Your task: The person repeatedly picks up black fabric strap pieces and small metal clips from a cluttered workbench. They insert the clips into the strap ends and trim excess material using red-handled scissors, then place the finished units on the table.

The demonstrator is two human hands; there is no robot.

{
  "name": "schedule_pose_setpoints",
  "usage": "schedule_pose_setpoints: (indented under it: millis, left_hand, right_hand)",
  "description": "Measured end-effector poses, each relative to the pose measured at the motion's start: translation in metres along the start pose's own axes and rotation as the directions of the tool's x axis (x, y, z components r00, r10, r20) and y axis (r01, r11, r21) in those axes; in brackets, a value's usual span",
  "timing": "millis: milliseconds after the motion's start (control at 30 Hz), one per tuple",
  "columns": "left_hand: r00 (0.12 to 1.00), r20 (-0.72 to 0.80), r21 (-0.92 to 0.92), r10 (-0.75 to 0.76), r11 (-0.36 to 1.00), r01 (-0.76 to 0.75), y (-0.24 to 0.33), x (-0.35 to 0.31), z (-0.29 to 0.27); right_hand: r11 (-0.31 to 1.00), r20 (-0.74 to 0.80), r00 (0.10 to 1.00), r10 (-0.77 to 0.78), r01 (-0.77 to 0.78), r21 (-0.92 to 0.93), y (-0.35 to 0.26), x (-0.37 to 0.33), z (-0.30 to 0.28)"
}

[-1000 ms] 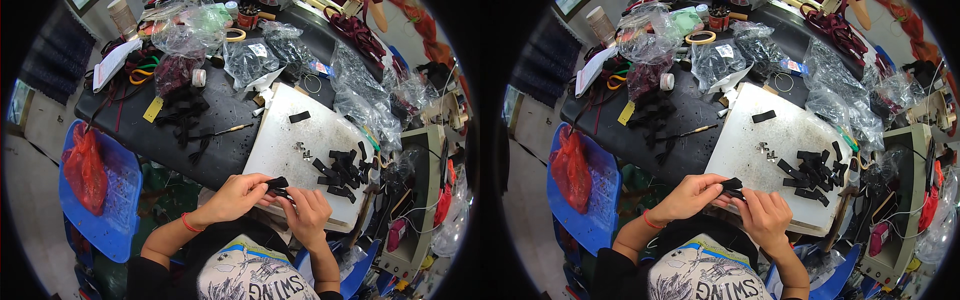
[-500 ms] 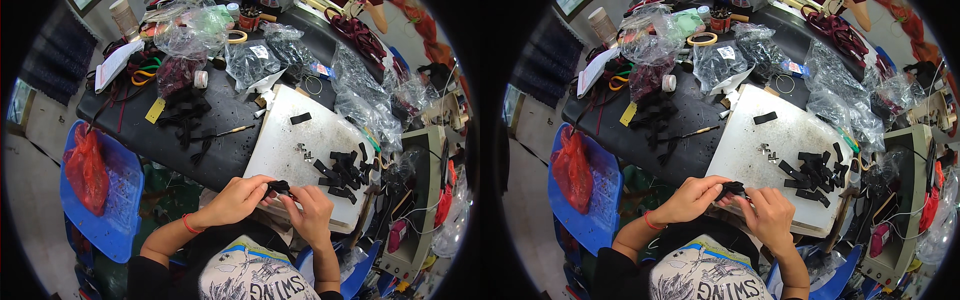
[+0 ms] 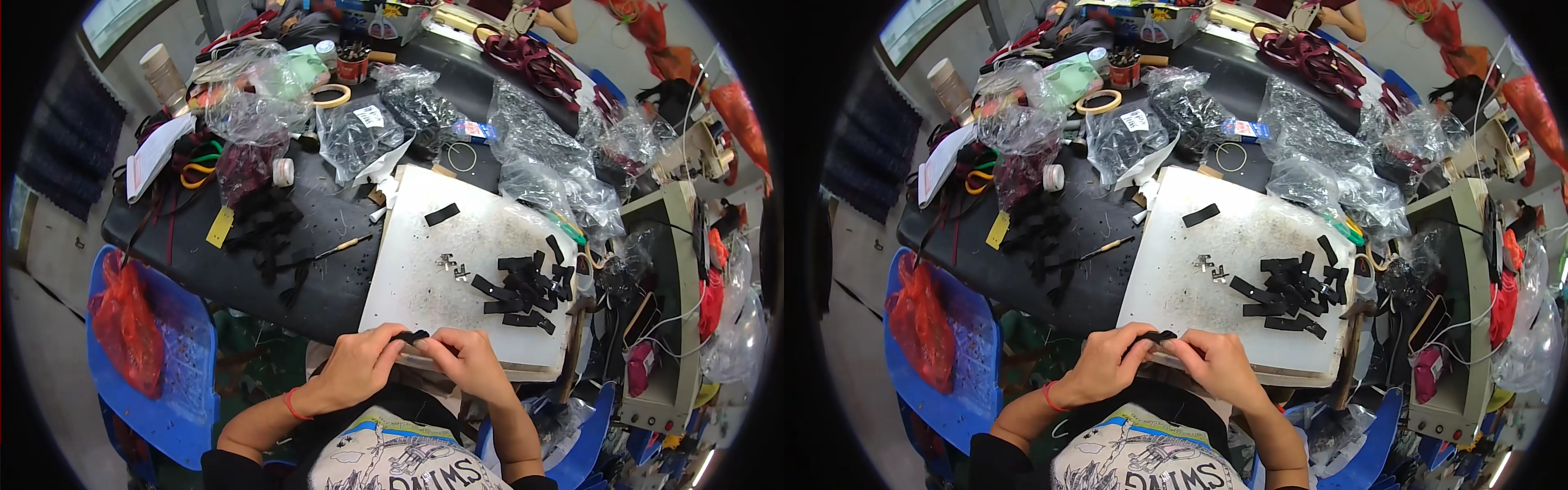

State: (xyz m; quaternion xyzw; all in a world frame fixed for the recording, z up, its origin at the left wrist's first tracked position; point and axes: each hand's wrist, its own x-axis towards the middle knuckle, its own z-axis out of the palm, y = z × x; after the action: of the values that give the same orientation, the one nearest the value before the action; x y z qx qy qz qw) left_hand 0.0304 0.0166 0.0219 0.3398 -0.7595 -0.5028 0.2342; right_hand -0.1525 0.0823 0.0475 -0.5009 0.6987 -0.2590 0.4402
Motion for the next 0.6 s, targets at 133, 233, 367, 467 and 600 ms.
schedule_pose_setpoints:
  millis: [133,233,367,467,600]
  left_hand:
    - [0.997,-0.074,-0.033,0.017,0.999,-0.02,-0.003,0.011,-0.003]
    - [0.998,0.016,-0.074,0.063,0.995,-0.062,-0.003,0.016,0.01]
    - [0.98,-0.023,0.105,0.196,0.976,-0.193,0.002,0.034,0.032]
    - [0.939,-0.155,0.285,0.307,0.924,-0.255,-0.014,0.072,0.031]
    - [0.849,-0.148,0.553,0.507,0.754,-0.354,-0.02,0.114,0.038]
  right_hand:
    - [0.993,-0.1,0.988,-0.118,0.119,0.012,0.013,-0.006,0.001]
    - [0.963,-0.297,0.916,-0.27,0.252,-0.1,0.009,-0.01,0.0]
    - [0.962,-0.602,0.791,-0.112,0.239,0.136,0.041,-0.004,-0.004]
    - [0.997,-0.815,0.579,0.027,0.047,0.067,0.072,0.008,-0.054]
    - [0.994,-0.891,0.442,-0.101,0.007,-0.109,0.068,0.014,-0.054]
